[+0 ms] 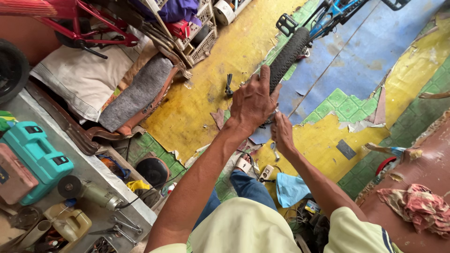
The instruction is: The person uses a wrench to tighten the axle nuts on a bicycle wheel, then retrieves a second wrench from a toolbox and continues tightening the wheel axle. The person spins the wheel to check alignment and returns the tools to the toolbox.
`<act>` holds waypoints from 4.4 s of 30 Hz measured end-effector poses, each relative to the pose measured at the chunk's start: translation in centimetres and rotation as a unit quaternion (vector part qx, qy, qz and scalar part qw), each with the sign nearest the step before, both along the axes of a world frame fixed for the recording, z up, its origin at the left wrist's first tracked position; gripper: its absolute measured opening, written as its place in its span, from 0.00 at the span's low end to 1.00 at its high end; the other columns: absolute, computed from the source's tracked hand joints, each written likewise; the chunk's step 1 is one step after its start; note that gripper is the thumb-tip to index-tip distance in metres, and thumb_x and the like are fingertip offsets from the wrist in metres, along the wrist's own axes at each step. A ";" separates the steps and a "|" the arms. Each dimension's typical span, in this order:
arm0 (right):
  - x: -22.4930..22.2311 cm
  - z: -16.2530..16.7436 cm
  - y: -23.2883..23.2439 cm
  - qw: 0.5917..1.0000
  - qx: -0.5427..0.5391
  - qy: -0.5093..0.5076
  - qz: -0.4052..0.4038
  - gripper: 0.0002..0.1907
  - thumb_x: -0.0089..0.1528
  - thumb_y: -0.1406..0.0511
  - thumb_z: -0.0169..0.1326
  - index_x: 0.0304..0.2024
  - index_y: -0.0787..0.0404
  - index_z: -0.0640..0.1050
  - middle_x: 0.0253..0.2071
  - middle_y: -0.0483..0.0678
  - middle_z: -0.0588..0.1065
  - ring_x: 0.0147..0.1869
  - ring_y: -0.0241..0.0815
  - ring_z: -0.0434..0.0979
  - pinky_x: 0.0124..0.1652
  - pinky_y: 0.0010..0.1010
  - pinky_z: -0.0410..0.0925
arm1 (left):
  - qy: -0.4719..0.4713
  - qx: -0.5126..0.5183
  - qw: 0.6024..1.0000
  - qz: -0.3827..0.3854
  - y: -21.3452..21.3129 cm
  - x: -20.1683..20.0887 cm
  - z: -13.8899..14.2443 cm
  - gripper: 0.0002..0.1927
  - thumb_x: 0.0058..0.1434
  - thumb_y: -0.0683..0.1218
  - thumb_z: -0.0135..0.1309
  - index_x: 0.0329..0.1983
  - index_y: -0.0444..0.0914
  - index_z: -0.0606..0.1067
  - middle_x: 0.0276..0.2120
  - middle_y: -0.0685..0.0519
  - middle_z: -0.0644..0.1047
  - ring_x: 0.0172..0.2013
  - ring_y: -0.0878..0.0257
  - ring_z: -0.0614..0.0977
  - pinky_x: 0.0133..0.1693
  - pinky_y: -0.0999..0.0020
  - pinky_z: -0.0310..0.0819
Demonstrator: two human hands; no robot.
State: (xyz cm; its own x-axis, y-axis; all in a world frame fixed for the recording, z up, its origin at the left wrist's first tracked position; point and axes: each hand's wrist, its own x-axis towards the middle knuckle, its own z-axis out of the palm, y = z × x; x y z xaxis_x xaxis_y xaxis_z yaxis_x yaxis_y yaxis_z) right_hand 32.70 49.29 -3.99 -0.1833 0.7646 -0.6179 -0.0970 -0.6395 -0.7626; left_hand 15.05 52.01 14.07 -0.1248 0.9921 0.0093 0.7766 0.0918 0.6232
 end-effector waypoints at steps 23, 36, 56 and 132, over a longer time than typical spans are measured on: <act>-4.7 2.1 4.6 0.904 0.392 -0.166 0.026 0.14 0.69 0.61 0.54 0.34 0.65 0.78 0.23 0.37 0.70 0.31 0.26 0.65 0.30 0.27 0.64 | -0.005 0.004 1.000 0.023 0.8 -0.1 -0.2 0.26 0.66 0.59 0.54 0.56 0.38 0.63 0.38 0.36 0.79 0.36 0.36 0.84 0.33 0.43 0.79; -5.3 2.9 4.4 0.993 0.085 0.087 -0.002 0.15 0.69 0.55 0.51 0.33 0.57 0.73 0.21 0.37 0.64 0.17 0.27 0.56 0.19 0.24 0.50 | -0.096 0.022 0.995 -0.012 1.0 -2.1 -1.0 0.35 0.68 0.67 0.51 0.60 0.34 0.65 0.44 0.32 0.78 0.41 0.35 0.81 0.44 0.42 0.74; -4.4 2.0 2.6 0.959 0.154 -0.227 -0.067 0.12 0.67 0.62 0.58 0.33 0.64 0.80 0.25 0.42 0.74 0.28 0.32 0.71 0.25 0.29 0.64 | -0.257 -0.188 0.932 -0.172 7.3 -10.5 -13.4 0.20 0.66 0.56 0.47 0.44 0.35 0.77 0.36 0.38 0.80 0.40 0.43 0.83 0.43 0.53 0.75; -23.8 4.1 0.7 0.942 -0.053 -0.148 -0.298 0.27 0.65 0.75 0.49 0.68 0.62 0.69 0.42 0.48 0.74 0.33 0.35 0.73 0.25 0.27 0.69 | -0.444 -0.393 0.787 -0.171 11.1 -11.6 -14.7 0.16 0.58 0.41 0.64 0.47 0.27 0.82 0.33 0.44 0.84 0.28 0.63 0.84 0.31 0.67 0.81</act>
State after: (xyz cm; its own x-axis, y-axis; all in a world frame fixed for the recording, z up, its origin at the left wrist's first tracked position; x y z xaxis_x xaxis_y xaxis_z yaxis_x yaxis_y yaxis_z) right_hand 8.91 50.01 0.06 0.4504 0.6088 -0.6531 -0.2560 -0.6127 -0.7477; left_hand 3.44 63.09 -0.61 0.5397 0.6244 -0.5647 0.1300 0.6009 0.7887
